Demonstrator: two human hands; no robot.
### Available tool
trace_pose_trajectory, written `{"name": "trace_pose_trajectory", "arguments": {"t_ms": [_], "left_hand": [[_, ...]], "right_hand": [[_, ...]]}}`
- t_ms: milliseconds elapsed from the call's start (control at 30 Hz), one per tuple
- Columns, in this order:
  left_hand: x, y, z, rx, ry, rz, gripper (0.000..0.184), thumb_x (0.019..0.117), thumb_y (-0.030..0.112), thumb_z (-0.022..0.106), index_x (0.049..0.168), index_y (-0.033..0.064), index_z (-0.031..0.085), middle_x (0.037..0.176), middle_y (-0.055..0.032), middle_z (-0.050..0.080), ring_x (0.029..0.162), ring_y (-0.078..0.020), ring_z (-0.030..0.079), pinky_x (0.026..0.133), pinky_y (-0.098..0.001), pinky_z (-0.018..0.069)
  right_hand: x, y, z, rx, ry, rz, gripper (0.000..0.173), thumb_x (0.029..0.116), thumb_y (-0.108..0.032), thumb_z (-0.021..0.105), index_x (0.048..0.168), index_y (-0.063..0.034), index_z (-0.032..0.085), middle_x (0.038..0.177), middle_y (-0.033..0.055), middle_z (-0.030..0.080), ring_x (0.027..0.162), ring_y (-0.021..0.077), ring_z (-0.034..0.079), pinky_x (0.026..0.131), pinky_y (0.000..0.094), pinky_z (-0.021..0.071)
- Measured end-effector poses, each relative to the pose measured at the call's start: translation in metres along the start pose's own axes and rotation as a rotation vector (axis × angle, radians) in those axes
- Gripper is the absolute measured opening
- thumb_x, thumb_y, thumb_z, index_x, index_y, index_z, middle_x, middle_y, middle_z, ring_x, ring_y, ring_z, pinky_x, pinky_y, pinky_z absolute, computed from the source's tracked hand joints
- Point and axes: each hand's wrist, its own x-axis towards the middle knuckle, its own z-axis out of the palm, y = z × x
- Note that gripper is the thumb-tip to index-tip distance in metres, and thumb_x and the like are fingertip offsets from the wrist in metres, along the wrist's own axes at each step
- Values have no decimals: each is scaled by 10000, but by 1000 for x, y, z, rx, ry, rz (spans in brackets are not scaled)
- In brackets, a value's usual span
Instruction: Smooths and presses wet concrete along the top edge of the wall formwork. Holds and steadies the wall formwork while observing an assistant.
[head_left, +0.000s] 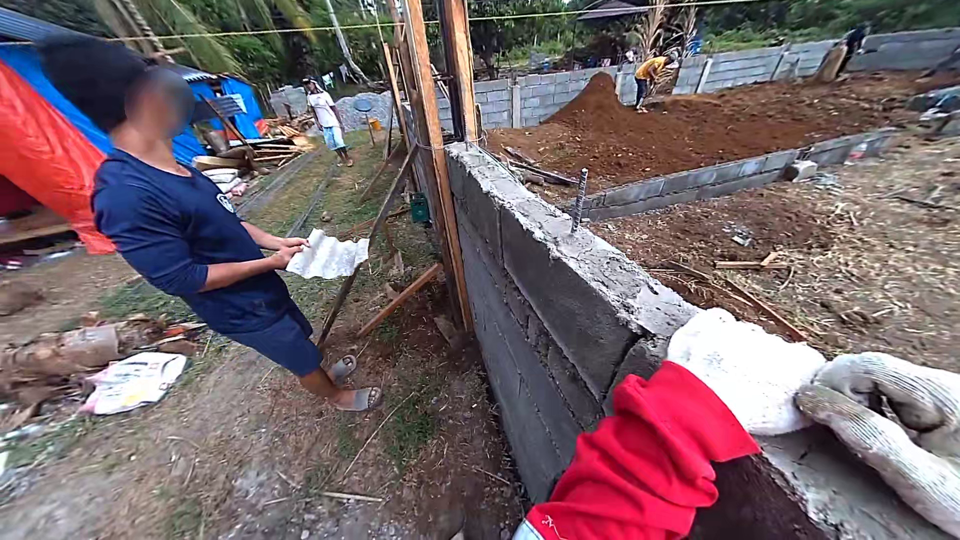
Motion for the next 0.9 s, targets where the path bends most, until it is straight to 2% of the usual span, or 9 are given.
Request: {"name": "trace_pose_trajectory", "arguments": {"t_ms": [233, 567, 900], "left_hand": [[-1, 1, -1, -8, 1, -10, 404, 1026, 318, 497, 1296, 87, 688, 1251, -142, 707, 1227, -296, 627, 1135, -467, 370], [2, -3, 4, -2, 23, 10, 375, 1016, 305, 502, 1248, 89, 702, 1200, -131, 720, 1182, -286, 645, 1103, -465, 393], [-2, 7, -13, 37, -72, -21, 396, 1025, 329, 516, 1285, 76, 673, 1244, -139, 705, 1232, -295, 628, 1108, -457, 410]], "right_hand": [[0, 0, -1, -10, -12, 22, 324, 931, -274, 534, 788, 9, 605, 674, 123, 580, 621, 196, 571, 555, 399, 438], [-1, 1, 0, -1, 0, 12, 338, 935, -285, 534, 780, 6, 608, 679, 121, 587, 633, 191, 577, 563, 393, 441], [2, -3, -1, -15, -7, -1, 352, 956, -274, 539, 812, 38, 615, 705, 162, 600, 651, 212, 580, 595, 394, 451]]}}
